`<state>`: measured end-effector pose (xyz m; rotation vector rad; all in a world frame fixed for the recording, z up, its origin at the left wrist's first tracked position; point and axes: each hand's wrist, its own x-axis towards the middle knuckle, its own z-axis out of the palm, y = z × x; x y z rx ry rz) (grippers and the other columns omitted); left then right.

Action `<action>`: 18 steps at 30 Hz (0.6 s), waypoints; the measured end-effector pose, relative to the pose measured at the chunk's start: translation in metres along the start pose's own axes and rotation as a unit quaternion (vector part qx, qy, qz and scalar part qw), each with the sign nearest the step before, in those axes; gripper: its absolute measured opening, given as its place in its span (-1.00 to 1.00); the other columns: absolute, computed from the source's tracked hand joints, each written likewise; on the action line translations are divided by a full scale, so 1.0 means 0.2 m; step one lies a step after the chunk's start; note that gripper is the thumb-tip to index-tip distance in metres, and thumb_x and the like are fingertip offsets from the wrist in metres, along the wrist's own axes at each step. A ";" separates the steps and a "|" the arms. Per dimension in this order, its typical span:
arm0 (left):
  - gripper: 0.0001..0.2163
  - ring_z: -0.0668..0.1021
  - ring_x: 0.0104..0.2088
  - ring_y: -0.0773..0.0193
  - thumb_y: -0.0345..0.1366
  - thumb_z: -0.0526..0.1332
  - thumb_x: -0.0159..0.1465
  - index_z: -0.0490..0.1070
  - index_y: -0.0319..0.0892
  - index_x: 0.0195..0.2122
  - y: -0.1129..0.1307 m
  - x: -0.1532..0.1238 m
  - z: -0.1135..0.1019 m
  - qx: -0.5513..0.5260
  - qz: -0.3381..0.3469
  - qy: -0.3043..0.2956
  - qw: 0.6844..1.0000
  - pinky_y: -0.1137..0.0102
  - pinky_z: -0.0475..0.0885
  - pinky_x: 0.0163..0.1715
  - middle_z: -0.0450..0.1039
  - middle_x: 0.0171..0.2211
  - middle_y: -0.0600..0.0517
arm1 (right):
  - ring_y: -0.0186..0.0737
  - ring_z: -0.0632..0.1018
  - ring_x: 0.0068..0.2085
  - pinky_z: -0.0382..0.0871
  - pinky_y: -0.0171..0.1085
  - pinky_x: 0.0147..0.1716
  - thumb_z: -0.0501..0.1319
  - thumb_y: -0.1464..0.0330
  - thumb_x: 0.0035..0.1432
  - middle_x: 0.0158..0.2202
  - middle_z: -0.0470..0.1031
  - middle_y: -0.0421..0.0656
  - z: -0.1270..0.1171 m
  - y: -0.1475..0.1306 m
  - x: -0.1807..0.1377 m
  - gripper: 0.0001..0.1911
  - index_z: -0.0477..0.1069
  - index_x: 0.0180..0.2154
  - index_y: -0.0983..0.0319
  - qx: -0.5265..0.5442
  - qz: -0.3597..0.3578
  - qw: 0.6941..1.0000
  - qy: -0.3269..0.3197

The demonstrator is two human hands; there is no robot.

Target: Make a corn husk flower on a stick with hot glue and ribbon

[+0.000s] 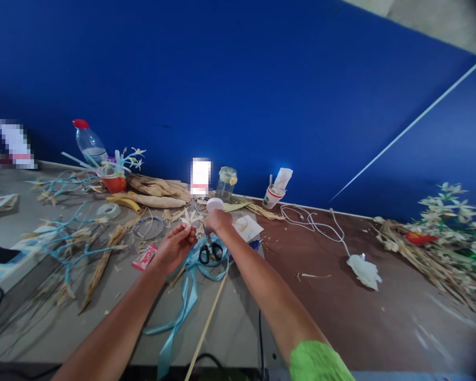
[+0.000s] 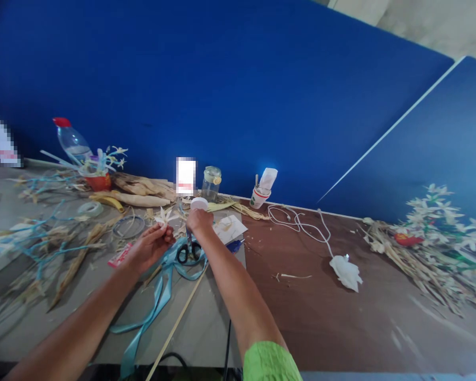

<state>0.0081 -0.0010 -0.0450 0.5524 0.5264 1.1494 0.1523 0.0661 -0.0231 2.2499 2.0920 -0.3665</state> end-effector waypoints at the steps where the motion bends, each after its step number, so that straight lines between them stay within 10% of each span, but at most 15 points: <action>1: -0.91 0.36 -0.55 0.45 -0.46 0.30 0.04 0.38 -0.25 -0.48 0.00 0.00 0.00 -0.002 0.000 -0.002 1.000 0.51 0.34 -0.47 0.36 -0.52 0.05 | -0.05 0.51 -0.06 0.35 -0.21 -0.15 0.12 0.37 0.10 -0.11 0.51 0.11 0.00 -0.01 0.00 -0.66 0.43 -0.08 0.31 0.004 0.000 1.000 0.008; 18: -0.91 0.37 -0.55 0.46 -0.45 0.30 0.06 0.37 -0.26 -0.49 -0.01 0.00 0.00 0.007 0.000 0.000 1.000 0.50 0.34 -0.47 0.36 -0.52 0.05 | -0.04 0.49 -0.03 0.35 -0.14 -0.09 0.11 0.38 0.08 -0.07 0.49 0.03 -0.02 0.04 0.08 -0.63 0.41 -0.05 0.25 0.022 0.008 1.000 0.009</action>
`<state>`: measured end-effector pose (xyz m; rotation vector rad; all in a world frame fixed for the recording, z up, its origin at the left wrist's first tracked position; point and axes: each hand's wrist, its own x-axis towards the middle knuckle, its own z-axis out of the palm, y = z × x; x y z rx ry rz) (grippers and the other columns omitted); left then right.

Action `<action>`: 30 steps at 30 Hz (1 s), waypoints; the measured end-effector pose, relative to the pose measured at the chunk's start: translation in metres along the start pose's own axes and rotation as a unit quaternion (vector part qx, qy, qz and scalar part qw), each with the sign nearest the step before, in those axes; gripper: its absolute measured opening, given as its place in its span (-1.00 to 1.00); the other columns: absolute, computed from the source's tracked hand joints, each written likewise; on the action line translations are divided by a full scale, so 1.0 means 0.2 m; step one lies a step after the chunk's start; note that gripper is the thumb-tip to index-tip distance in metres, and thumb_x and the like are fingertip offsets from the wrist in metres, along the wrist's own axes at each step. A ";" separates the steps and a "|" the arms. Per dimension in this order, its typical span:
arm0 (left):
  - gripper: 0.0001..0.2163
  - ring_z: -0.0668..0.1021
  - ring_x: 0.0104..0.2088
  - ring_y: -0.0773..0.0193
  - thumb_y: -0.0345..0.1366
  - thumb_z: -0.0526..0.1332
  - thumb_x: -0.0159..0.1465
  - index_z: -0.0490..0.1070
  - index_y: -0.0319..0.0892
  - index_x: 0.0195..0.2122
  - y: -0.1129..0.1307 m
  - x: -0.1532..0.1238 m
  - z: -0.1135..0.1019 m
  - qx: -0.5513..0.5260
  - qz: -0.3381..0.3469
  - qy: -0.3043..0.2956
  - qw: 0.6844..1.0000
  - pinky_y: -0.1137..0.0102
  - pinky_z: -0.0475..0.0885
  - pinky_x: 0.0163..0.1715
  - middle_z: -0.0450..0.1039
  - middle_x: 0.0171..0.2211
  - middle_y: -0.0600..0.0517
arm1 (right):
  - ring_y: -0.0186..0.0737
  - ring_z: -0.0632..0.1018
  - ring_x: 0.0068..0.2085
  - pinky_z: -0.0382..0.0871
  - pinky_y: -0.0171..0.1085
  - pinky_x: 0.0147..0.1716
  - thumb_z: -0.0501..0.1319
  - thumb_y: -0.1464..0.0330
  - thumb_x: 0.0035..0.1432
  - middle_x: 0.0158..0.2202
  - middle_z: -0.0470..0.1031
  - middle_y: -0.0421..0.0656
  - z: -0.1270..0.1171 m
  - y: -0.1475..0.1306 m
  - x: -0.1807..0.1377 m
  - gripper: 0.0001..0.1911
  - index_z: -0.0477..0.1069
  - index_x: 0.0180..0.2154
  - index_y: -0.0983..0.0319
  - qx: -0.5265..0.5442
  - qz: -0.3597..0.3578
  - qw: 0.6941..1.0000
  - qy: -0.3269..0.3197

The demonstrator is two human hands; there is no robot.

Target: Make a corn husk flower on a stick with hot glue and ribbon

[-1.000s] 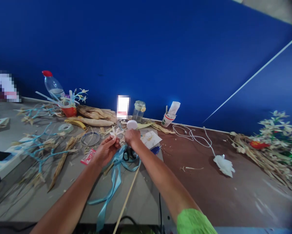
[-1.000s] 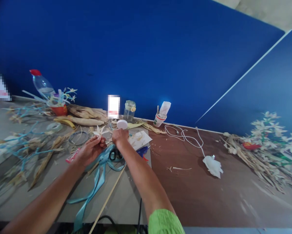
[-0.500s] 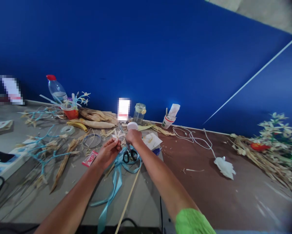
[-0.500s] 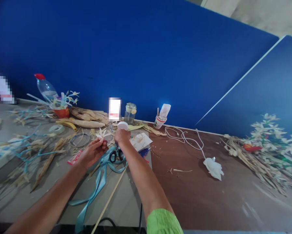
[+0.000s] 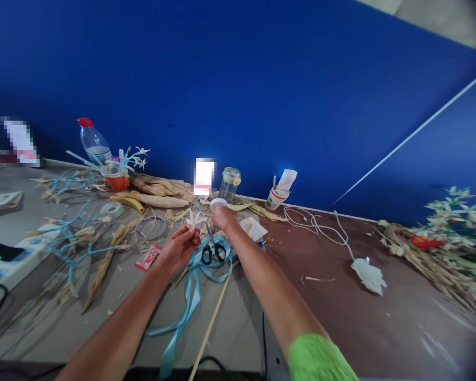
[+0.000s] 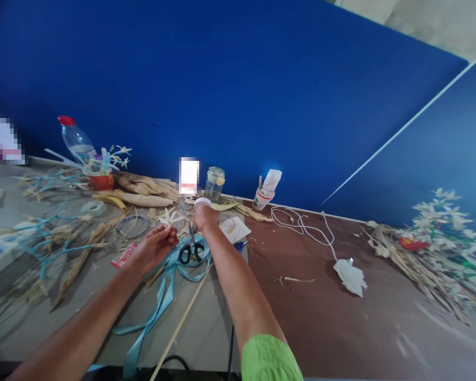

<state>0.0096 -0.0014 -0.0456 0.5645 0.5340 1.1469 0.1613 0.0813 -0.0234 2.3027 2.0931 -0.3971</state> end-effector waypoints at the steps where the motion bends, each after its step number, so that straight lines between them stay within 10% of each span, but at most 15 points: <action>1: -0.91 0.37 -0.55 0.46 -0.44 0.30 0.06 0.37 -0.26 -0.49 0.00 0.00 0.00 0.000 0.000 -0.002 1.000 0.50 0.35 -0.46 0.36 -0.52 0.05 | -0.03 0.49 -0.03 0.36 -0.15 -0.10 0.13 0.37 0.06 -0.07 0.49 0.03 0.00 0.00 0.00 -0.62 0.41 -0.05 0.25 0.001 0.001 1.000 -0.007; 18: -0.90 0.36 -0.54 0.46 -0.46 0.30 0.04 0.36 -0.26 -0.49 0.00 0.01 -0.01 -0.018 -0.003 0.000 1.000 0.53 0.32 -0.49 0.35 -0.52 0.05 | -0.04 0.52 -0.06 0.40 -0.22 -0.18 0.23 0.42 -0.11 -0.10 0.51 0.02 0.02 -0.03 0.03 -0.60 0.47 -0.14 0.24 0.068 0.022 0.996 -0.044; 30: -0.90 0.37 -0.54 0.47 -0.46 0.31 0.04 0.38 -0.28 -0.50 -0.02 0.00 0.01 -0.012 -0.007 0.005 1.000 0.54 0.31 -0.50 0.37 -0.52 0.04 | -0.42 0.40 -0.54 0.26 -0.45 -0.54 0.03 0.28 0.09 -0.52 0.42 -0.23 -0.07 0.06 -0.22 -0.74 0.42 -0.32 0.27 0.327 -0.055 0.943 0.017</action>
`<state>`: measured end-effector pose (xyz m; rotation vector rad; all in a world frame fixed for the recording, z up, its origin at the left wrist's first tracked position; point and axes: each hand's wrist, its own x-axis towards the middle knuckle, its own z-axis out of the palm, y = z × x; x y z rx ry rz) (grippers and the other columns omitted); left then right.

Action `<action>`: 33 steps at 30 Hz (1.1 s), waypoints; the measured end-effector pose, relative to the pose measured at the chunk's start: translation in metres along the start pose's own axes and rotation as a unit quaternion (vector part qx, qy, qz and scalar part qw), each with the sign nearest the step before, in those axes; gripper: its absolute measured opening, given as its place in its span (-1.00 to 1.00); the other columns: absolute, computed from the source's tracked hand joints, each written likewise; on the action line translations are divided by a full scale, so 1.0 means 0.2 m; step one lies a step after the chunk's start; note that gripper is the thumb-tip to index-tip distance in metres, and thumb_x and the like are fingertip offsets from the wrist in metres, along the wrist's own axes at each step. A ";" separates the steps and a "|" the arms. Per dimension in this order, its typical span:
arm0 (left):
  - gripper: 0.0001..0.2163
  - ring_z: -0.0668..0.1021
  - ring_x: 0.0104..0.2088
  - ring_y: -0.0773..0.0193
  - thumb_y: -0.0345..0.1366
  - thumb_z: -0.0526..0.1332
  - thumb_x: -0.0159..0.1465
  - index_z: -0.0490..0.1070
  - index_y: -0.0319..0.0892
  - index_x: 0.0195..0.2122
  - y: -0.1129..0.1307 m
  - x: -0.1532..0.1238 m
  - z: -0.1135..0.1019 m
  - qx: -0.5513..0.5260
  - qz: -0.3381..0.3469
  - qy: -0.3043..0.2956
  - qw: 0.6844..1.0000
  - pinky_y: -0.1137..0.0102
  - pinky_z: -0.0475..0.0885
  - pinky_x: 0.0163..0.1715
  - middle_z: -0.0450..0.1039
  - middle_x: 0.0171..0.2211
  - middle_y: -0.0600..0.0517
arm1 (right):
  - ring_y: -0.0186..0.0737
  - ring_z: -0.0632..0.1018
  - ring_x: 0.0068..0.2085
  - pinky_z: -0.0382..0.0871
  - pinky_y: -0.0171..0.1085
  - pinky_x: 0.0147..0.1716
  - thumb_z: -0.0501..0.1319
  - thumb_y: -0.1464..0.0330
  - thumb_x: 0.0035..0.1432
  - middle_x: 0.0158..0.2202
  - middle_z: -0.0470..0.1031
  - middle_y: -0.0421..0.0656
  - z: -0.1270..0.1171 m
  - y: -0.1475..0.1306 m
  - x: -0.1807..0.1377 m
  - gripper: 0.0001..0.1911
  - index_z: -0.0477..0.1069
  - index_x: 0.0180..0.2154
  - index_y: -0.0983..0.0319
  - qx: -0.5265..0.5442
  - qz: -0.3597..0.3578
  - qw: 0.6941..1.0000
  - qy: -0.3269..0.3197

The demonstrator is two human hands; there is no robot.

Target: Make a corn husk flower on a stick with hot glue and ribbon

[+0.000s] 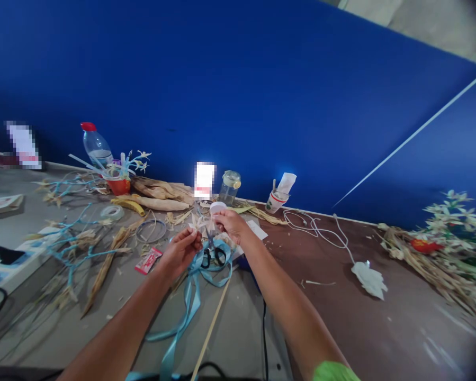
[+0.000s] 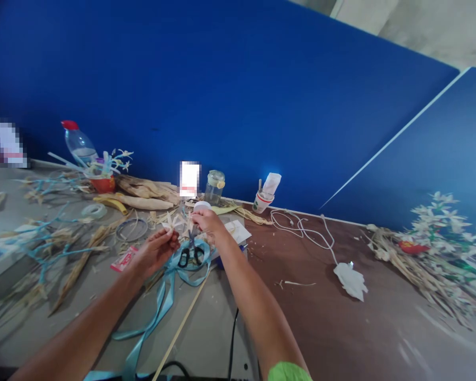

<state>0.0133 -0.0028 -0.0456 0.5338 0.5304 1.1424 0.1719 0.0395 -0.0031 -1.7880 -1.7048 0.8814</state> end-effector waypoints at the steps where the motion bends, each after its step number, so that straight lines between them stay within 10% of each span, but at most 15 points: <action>1: -0.89 0.37 -0.54 0.47 -0.46 0.32 0.03 0.38 -0.28 -0.51 0.00 0.00 0.01 -0.002 0.001 0.000 1.000 0.54 0.32 -0.50 0.37 -0.52 0.04 | -0.44 0.36 -0.57 0.24 -0.46 -0.55 0.03 0.27 0.08 -0.54 0.37 -0.25 0.01 0.00 -0.04 -0.75 0.39 -0.34 0.28 0.048 -0.012 0.999 0.002; 6: -0.89 0.40 -0.52 0.45 -0.49 0.33 0.00 0.40 -0.27 -0.48 -0.04 -0.02 0.02 -0.003 0.000 -0.010 1.000 0.52 0.34 -0.47 0.39 -0.52 0.03 | -0.44 0.21 -0.61 0.12 -0.43 -0.59 0.11 0.24 -0.08 -0.64 0.17 -0.34 0.09 0.02 -0.17 -0.81 0.29 -0.51 0.25 0.353 -0.048 0.931 0.074; 20: -0.79 0.42 -0.53 0.46 -0.45 0.40 -0.10 0.49 -0.27 -0.41 -0.08 -0.02 0.04 0.058 0.008 0.011 0.998 0.54 0.31 -0.48 0.42 -0.52 0.08 | -0.46 0.17 -0.65 0.03 -0.41 -0.62 0.15 0.29 -0.09 -0.73 0.15 -0.37 0.24 0.02 -0.25 -0.82 0.24 -0.60 0.24 0.505 -0.017 0.851 0.144; 33: -0.76 0.34 -0.61 0.47 -0.27 0.43 -0.15 0.46 -0.29 -0.52 -0.10 -0.02 0.05 0.184 -0.004 0.054 0.981 0.54 0.21 -0.60 0.37 -0.61 0.10 | -0.46 0.18 -0.62 0.02 -0.41 -0.59 0.21 0.30 -0.16 -0.70 0.20 -0.38 0.27 0.04 -0.28 -0.85 0.32 -0.55 0.25 0.518 0.002 0.850 0.101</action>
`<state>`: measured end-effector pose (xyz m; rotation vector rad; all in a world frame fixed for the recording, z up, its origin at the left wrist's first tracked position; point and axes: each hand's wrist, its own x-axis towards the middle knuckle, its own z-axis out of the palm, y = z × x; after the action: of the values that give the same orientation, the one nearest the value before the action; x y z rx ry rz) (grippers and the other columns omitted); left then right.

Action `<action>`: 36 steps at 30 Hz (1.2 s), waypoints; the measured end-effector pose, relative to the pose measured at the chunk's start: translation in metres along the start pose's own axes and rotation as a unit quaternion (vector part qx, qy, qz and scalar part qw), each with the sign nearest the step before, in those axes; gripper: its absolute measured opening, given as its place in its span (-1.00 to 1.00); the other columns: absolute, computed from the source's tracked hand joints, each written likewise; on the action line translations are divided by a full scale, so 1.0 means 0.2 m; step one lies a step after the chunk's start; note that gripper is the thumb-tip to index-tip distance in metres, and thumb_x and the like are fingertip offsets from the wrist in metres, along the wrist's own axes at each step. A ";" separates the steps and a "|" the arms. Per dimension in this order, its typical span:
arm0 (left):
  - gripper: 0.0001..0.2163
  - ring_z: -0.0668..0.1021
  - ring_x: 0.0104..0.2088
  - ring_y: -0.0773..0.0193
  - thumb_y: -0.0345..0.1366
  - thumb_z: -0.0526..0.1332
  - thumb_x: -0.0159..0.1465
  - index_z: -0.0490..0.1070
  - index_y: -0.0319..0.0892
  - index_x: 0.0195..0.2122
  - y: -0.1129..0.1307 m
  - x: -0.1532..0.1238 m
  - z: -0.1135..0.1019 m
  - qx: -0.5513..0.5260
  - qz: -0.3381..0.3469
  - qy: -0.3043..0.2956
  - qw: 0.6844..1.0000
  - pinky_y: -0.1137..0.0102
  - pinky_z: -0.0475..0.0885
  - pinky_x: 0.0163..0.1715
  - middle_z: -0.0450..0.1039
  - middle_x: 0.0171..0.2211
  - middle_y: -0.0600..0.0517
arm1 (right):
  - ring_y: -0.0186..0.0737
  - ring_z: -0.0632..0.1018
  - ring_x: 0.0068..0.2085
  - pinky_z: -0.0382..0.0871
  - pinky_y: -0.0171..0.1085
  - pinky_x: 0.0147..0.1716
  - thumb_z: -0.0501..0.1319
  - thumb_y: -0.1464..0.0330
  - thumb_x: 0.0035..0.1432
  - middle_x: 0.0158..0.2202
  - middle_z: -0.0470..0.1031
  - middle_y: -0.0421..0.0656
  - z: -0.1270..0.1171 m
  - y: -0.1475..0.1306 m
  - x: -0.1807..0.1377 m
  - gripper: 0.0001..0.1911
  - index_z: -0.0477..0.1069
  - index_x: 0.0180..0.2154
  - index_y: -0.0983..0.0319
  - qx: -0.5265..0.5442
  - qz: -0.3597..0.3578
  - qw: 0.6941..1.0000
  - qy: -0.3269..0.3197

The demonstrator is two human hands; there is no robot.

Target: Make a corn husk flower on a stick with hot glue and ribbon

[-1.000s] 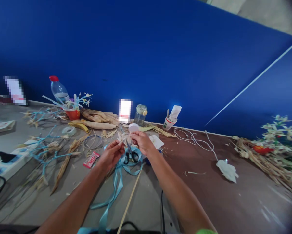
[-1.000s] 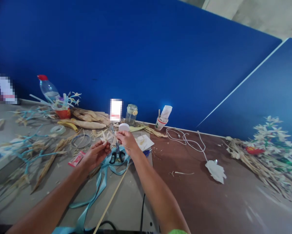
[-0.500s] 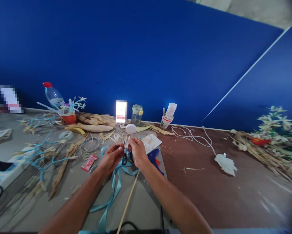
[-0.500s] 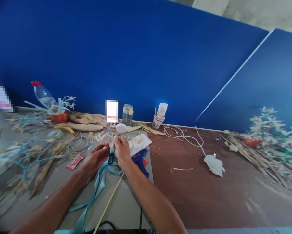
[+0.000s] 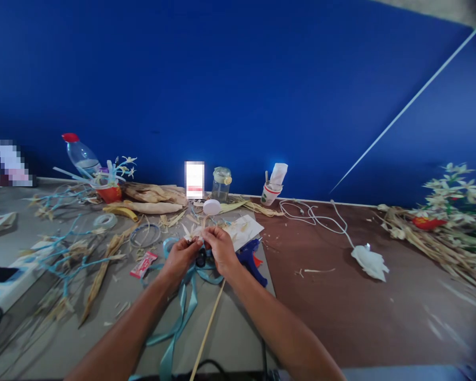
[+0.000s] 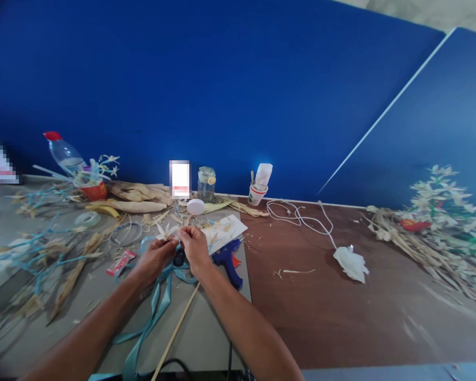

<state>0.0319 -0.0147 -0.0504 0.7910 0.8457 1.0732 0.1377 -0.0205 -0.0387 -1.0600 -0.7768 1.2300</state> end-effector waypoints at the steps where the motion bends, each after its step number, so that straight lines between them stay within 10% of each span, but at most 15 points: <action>1: -0.75 0.32 -0.62 0.48 -0.26 0.43 -0.15 0.45 -0.29 -0.52 0.00 0.00 0.00 0.010 0.000 0.003 1.000 0.54 0.19 -0.62 0.36 -0.62 0.10 | -0.46 0.19 -0.61 0.04 -0.41 -0.58 0.22 0.30 -0.17 -0.69 0.21 -0.37 0.00 -0.01 0.00 -0.85 0.32 -0.55 0.25 0.002 0.000 1.000 -0.006; 10: -0.72 0.23 -0.65 0.49 -0.21 0.43 -0.18 0.39 -0.27 -0.58 0.00 -0.01 0.02 0.062 0.014 0.013 0.998 0.52 0.11 -0.64 0.25 -0.68 0.15 | -0.46 0.18 -0.62 0.02 -0.41 -0.60 0.21 0.35 -0.19 -0.71 0.21 -0.37 -0.03 -0.04 0.01 -0.90 0.34 -0.59 0.26 -0.013 -0.015 1.000 0.024; 26: -0.78 0.40 -0.57 0.36 -0.23 0.39 -0.10 0.42 -0.25 -0.58 0.04 -0.04 0.05 0.101 0.046 -0.037 0.993 0.46 0.30 -0.52 0.42 -0.61 0.05 | -0.51 0.13 -0.71 0.09 -0.44 -0.66 0.15 0.45 -0.08 -0.73 0.17 -0.35 -0.07 -0.09 0.05 -0.82 0.16 -0.62 0.25 0.223 0.282 0.933 -0.015; 36: -0.76 0.21 -0.69 0.50 -0.23 0.37 -0.11 0.35 -0.23 -0.57 0.02 0.01 -0.06 0.073 0.039 0.075 0.994 0.53 0.05 -0.71 0.21 -0.70 0.17 | -0.45 0.10 -0.67 0.09 -0.37 -0.61 0.14 0.20 -0.04 -0.68 0.14 -0.34 -0.20 -0.22 0.09 -0.71 0.13 -0.62 0.20 0.028 0.039 0.999 0.022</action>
<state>0.0200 -0.0099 -0.0523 0.8794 1.0354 1.1602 0.1942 -0.0121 -0.0121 -1.0775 -0.6693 1.2836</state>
